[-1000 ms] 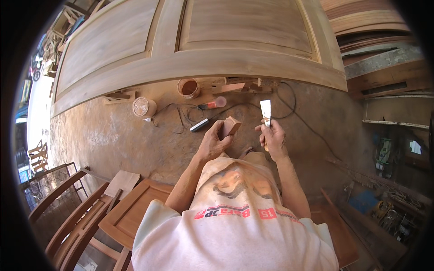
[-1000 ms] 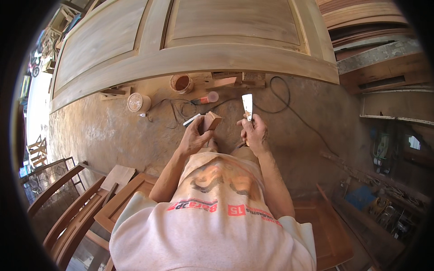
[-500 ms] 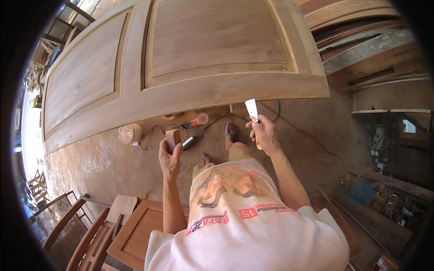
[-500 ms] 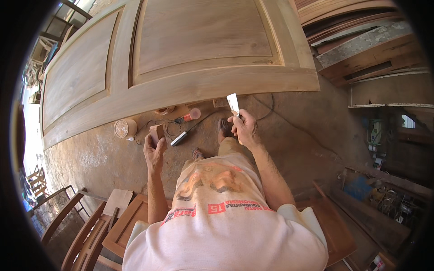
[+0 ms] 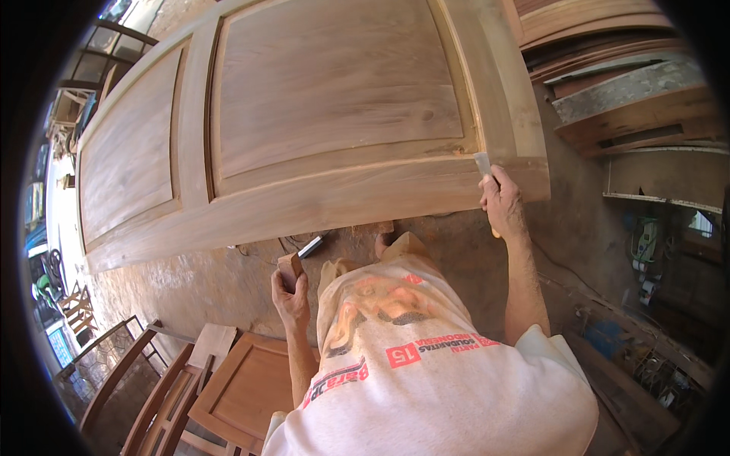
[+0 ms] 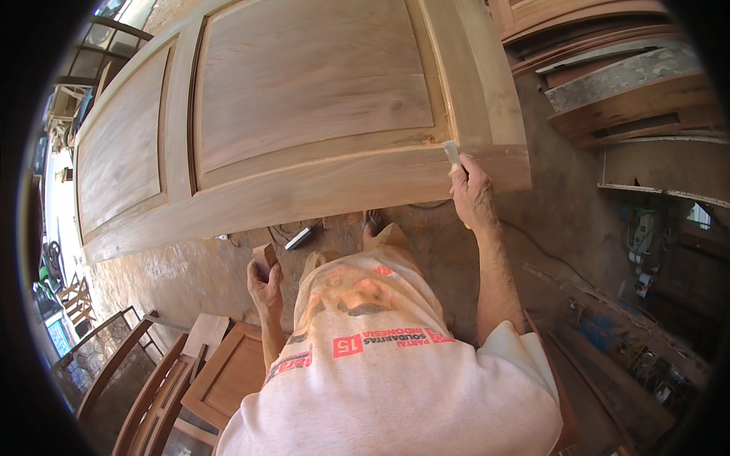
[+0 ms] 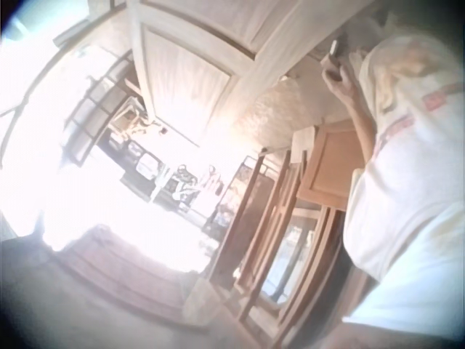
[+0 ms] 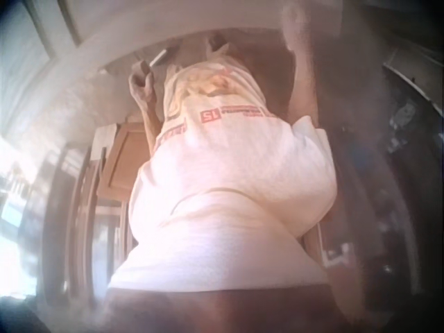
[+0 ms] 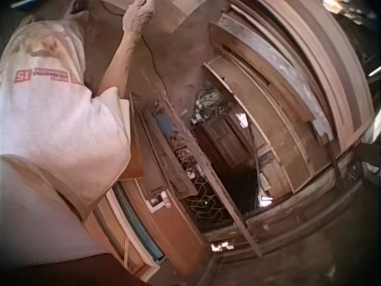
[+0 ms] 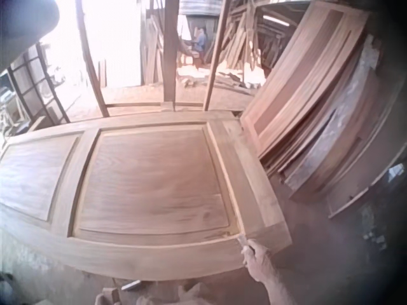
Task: The person sands the grooves of a wooden door using a sanding block, brushes away dust with a handheld broom, and then applies putty or wood filler to the joints with a putty knife.
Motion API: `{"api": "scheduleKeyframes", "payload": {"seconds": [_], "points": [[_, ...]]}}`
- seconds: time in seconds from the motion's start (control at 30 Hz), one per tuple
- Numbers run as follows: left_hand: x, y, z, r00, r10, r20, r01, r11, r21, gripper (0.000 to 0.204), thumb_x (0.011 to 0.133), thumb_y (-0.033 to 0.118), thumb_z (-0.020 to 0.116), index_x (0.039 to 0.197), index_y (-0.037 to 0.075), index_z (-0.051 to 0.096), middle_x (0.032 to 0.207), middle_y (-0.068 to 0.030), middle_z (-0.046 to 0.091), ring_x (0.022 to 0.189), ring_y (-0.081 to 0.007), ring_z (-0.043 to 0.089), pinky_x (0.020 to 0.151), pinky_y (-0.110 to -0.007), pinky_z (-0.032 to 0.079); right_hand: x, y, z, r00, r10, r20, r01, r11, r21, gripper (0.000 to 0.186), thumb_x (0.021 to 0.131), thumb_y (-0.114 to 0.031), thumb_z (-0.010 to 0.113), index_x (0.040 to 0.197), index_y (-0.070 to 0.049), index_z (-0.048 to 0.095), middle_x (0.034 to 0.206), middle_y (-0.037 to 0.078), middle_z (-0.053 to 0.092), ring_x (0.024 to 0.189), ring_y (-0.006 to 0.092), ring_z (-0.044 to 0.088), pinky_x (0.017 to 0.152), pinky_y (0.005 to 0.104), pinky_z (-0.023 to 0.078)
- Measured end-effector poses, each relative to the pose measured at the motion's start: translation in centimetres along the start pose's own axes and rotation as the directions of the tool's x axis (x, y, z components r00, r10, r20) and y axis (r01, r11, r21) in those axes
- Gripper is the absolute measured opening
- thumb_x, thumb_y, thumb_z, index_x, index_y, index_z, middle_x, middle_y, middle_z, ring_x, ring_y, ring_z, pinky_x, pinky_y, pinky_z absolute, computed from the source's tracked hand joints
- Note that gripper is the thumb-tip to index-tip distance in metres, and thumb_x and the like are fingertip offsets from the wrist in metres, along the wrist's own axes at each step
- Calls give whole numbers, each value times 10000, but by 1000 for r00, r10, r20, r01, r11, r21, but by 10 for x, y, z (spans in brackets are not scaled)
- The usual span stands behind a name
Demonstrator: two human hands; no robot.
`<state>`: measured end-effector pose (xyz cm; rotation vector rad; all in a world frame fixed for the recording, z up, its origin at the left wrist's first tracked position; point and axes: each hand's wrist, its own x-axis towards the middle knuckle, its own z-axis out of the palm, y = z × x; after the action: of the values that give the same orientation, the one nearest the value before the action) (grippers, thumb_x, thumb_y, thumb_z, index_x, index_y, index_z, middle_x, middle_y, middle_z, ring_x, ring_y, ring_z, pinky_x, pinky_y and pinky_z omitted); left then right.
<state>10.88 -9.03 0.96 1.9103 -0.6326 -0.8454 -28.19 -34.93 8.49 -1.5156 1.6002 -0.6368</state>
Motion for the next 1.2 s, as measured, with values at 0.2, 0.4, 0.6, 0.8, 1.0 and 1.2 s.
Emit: {"api": "scheduleKeyframes", "payload": {"seconds": [0.2,0.4,0.6,0.8,1.0,1.2], "points": [[16,10,14,999,-3,52,-2,996,93,284,917,128,740,1138,21,597,961,-11,606,867,-108,539,798,-269,472,68,-14,-38,986,-157,-54,113,873,-475,313,1048,-199,501,1289,-26,602,1078,260,706,1020,472,658,836,527,523],[38,12,13,998,27,63,-31,997,65,280,935,121,720,1156,12,588,975,-29,611,891,-119,546,819,-284,479,131,-46,-44,987,-98,129,162,612,-774,343,1048,-237,508,1358,-99,563,1033,255,709,973,454,672,811,561,513],[49,-15,-6,1000,6,29,-7,999,43,298,931,133,731,1151,-7,586,980,-49,611,907,-139,552,832,-291,481,146,-58,-32,978,-108,180,210,429,-878,308,1046,-234,511,1320,-112,578,962,232,722,950,450,686,809,561,532],[47,-36,-24,998,-55,-12,56,997,52,317,932,154,732,1148,-26,584,981,-63,619,905,-149,553,830,-302,484,119,-82,-31,961,103,258,220,286,-933,313,1048,-233,506,1315,-87,578,975,236,723,952,439,692,818,553,550],[54,-65,-35,996,-83,-33,84,996,10,327,936,170,730,1147,-32,585,981,-72,619,904,-156,551,822,-309,486,113,-76,-43,952,-50,301,303,250,-919,269,1054,-241,497,1245,-66,570,945,214,731,920,411,713,805,553,563],[52,-66,-35,993,-56,-104,64,995,76,353,939,179,728,1180,-38,588,1010,-84,629,927,-168,571,844,-311,492,150,-68,-42,966,-72,249,259,269,-928,259,1058,-251,496,1264,-112,571,929,232,724,916,419,715,801,551,567]]}}
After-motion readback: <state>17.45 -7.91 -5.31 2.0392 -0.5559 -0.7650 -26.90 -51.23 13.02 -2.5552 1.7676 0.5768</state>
